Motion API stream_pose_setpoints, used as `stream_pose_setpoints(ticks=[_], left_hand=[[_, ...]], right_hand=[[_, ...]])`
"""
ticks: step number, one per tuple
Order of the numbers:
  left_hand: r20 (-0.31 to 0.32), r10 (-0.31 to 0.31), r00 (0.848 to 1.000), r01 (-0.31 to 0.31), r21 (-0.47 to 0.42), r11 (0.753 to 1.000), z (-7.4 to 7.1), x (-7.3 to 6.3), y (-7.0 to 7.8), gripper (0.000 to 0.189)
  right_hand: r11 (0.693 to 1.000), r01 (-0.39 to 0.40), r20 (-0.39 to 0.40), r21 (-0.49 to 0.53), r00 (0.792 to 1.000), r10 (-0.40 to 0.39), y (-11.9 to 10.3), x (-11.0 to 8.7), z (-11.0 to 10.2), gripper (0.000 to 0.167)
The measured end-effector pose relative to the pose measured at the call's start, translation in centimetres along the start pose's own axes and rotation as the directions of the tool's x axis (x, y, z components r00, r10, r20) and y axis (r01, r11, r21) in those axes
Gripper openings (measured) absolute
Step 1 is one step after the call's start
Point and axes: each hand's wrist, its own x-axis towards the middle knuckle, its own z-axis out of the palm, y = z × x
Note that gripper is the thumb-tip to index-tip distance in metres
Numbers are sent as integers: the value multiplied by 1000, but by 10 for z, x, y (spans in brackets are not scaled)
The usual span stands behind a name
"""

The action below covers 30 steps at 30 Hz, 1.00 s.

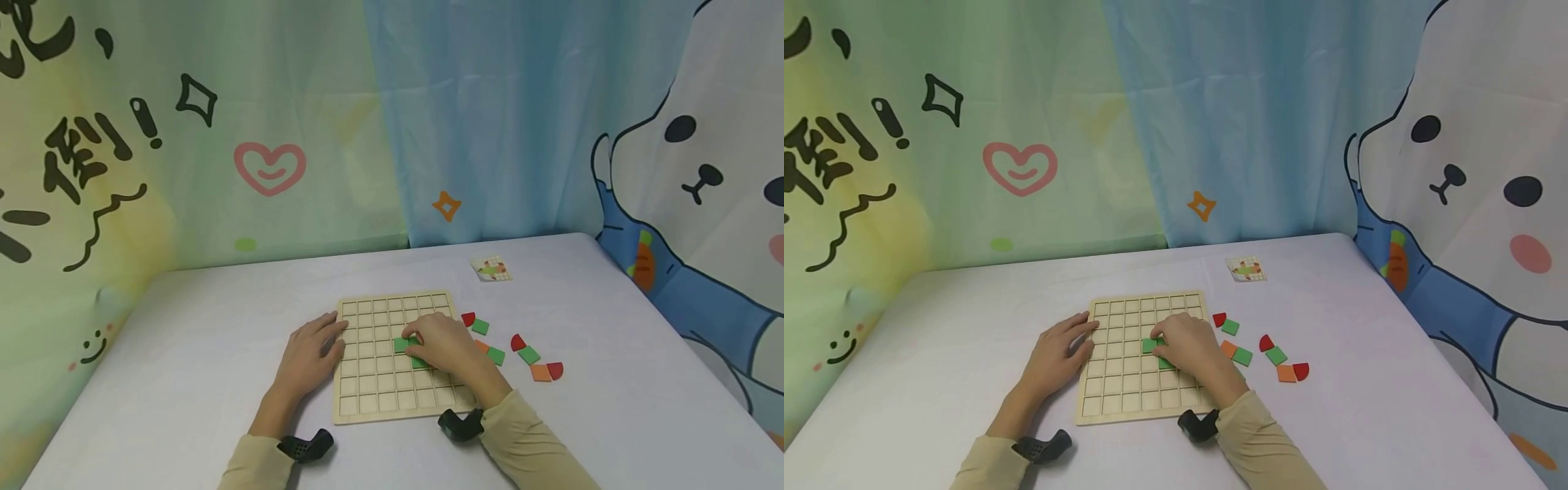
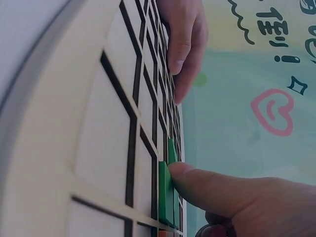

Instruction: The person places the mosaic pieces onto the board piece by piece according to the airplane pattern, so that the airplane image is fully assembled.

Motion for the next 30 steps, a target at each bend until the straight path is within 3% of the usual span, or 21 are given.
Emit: stream_pose_setpoints(ticks=[19, 25, 30], left_hand=[[-17, -6, 1000, 6, -30, 1000, 5, 0, -4, 36], [-35, 4, 999, -5, -32, 999, 3, 2, -5, 36], [-34, 2, 999, -4, -46, 999, 3, 2, -3, 35]], right_hand=[[996, 17, 17, 86, 1000, -18, 6, -2, 1, 27], [984, 16, 16, 177, 1000, -19, 19, -4, -17, 33], [972, -59, 90, 227, 995, 39, 54, -14, -45, 36]])
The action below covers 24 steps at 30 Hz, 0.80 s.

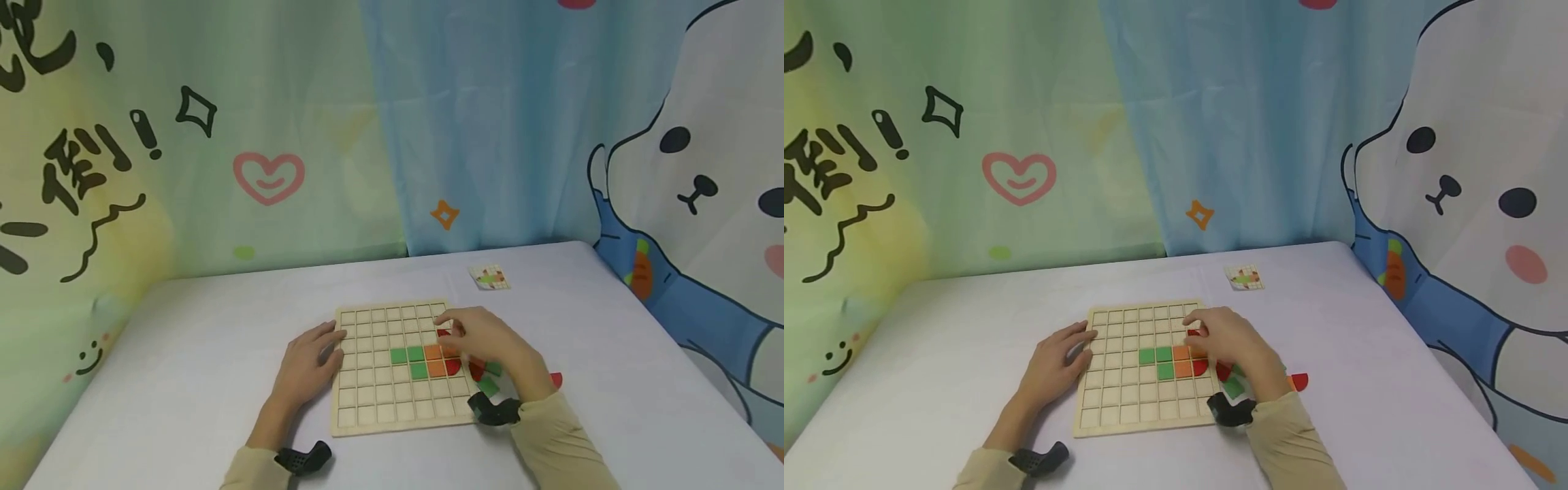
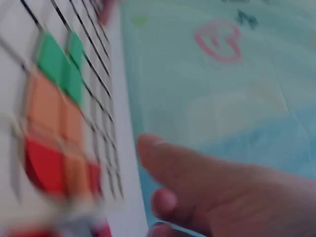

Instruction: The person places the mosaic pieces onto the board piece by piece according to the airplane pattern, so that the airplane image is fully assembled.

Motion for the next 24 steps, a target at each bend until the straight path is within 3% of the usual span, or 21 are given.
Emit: stream_pose_setpoints(ticks=[5, 11, 16, 24], left_hand=[[5, -4, 1000, 4, -8, 1000, 2, -2, 0, 35], [-2, -1, 1000, 1, -5, 1000, 1, 0, 2, 35], [8, -8, 1000, 8, 4, 1000, 1, 1, 3, 35], [16, -27, 1000, 27, 9, 1000, 1, 1, 3, 36]], right_hand=[[988, -152, 25, -3, 988, 152, 41, -18, -31, 35], [952, -307, 116, 0, 945, 305, 80, -40, -52, 37], [945, -326, 175, -5, 930, 322, 94, -50, -57, 36], [943, -332, 238, 25, 918, 317, 98, -47, -53, 30]])
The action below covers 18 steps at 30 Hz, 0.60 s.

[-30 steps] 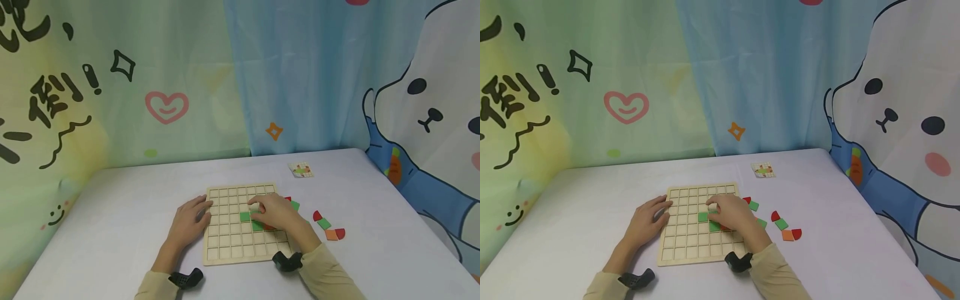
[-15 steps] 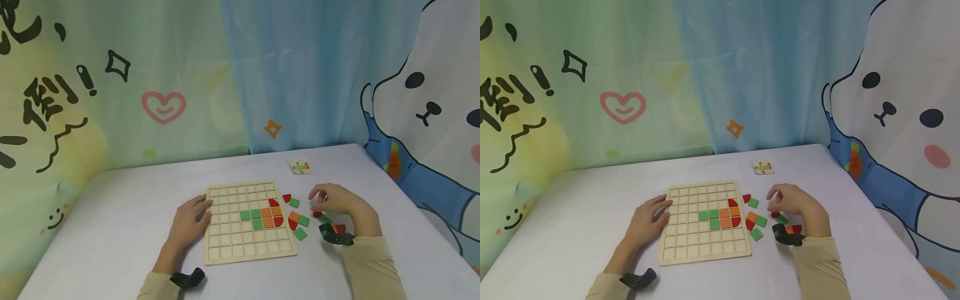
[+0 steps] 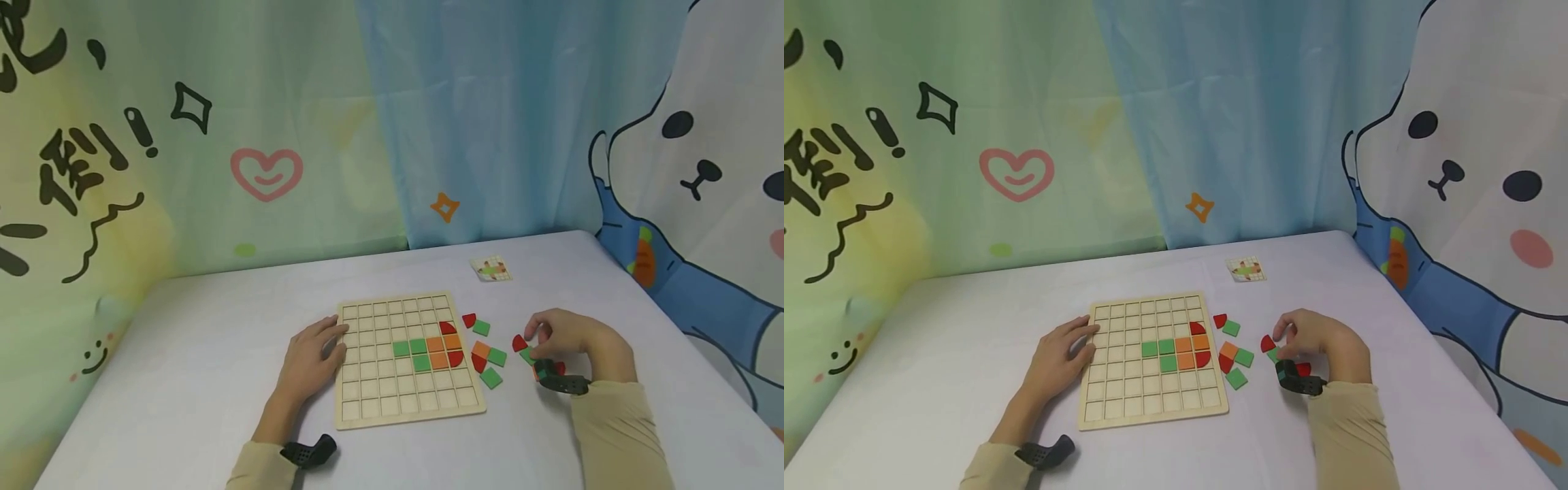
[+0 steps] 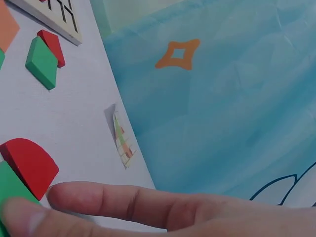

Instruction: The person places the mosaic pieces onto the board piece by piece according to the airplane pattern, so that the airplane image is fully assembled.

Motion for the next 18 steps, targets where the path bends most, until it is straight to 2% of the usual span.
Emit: stream_pose_setpoints(ticks=[18], left_hand=[[4, -9, 1000, 9, -2, 1000, -2, -1, 2, 35]], right_hand=[[999, -9, -11, 30, 1000, 10, 3, 8, 3, 31]])
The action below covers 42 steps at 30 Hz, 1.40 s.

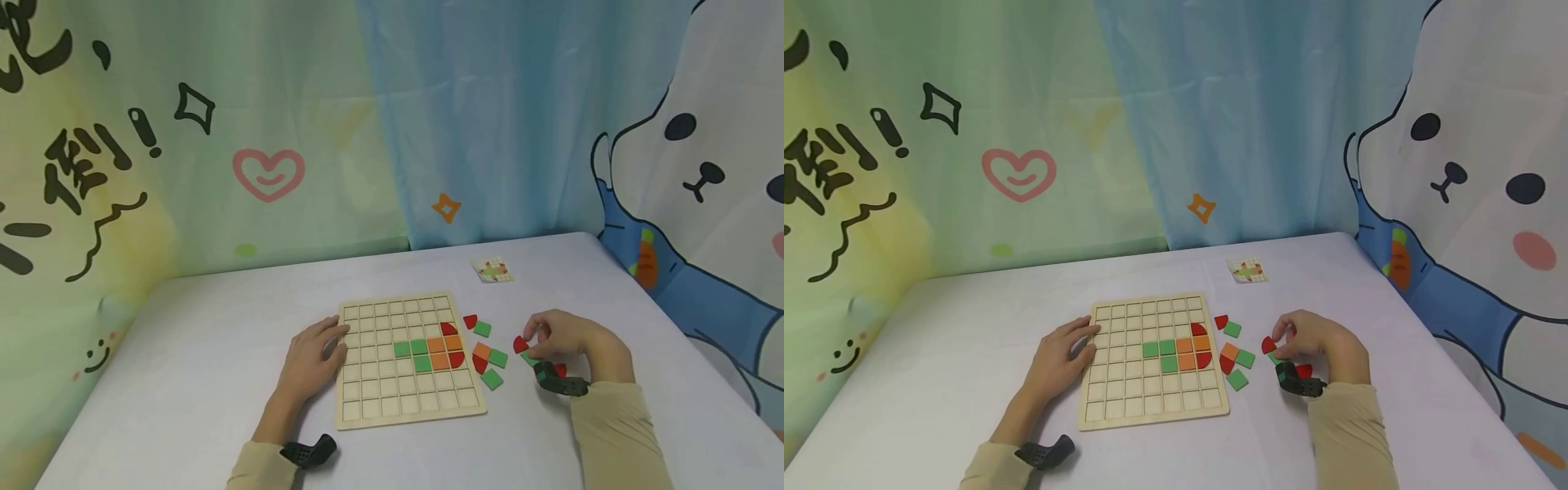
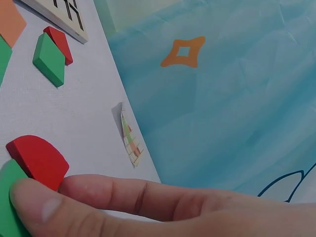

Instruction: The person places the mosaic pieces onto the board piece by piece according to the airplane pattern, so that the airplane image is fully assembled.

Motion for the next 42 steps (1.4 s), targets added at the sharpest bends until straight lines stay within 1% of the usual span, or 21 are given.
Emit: stream_pose_setpoints(ticks=[5, 10, 13, 17, 24, 28, 32, 36, 42], left_hand=[[-4, -1, 1000, 1, 1, 1000, 0, -1, 0, 35], [-2, 2, 1000, -2, -2, 1000, 1, -1, -2, 35], [-4, 8, 1000, -8, 1, 1000, 2, -1, -3, 35], [-13, 15, 1000, -15, 5, 1000, 2, 0, -5, 35], [-9, 9, 1000, -9, 9, 1000, 3, -3, -6, 35], [-15, 14, 1000, -14, 11, 1000, 4, -4, -7, 35], [-23, 23, 999, -23, 2, 1000, 4, -3, -6, 34], [-26, 23, 999, -23, 5, 1000, 5, -1, -5, 35], [-22, 17, 1000, -16, 12, 1000, 5, 0, -5, 35]], right_hand=[[1000, -3, 0, 7, 1000, 3, 0, 3, 1, 32], [1000, 8, 4, 2, 1000, -8, 0, 2, 1, 32], [1000, -5, 7, 4, 1000, 5, -1, 2, 0, 32], [1000, -2, 4, 6, 1000, 2, -2, 2, 1, 31], [1000, 7, 9, 22, 1000, -7, 0, 4, 4, 25], [1000, 23, 2, 11, 1000, -23, 1, 4, 5, 21], [999, 26, 4, -19, 1000, -26, 2, 2, 3, 28], [999, 23, 4, -26, 1000, -23, 2, 0, 2, 36], [1000, 24, -2, -12, 1000, -24, 2, 1, 3, 35]])
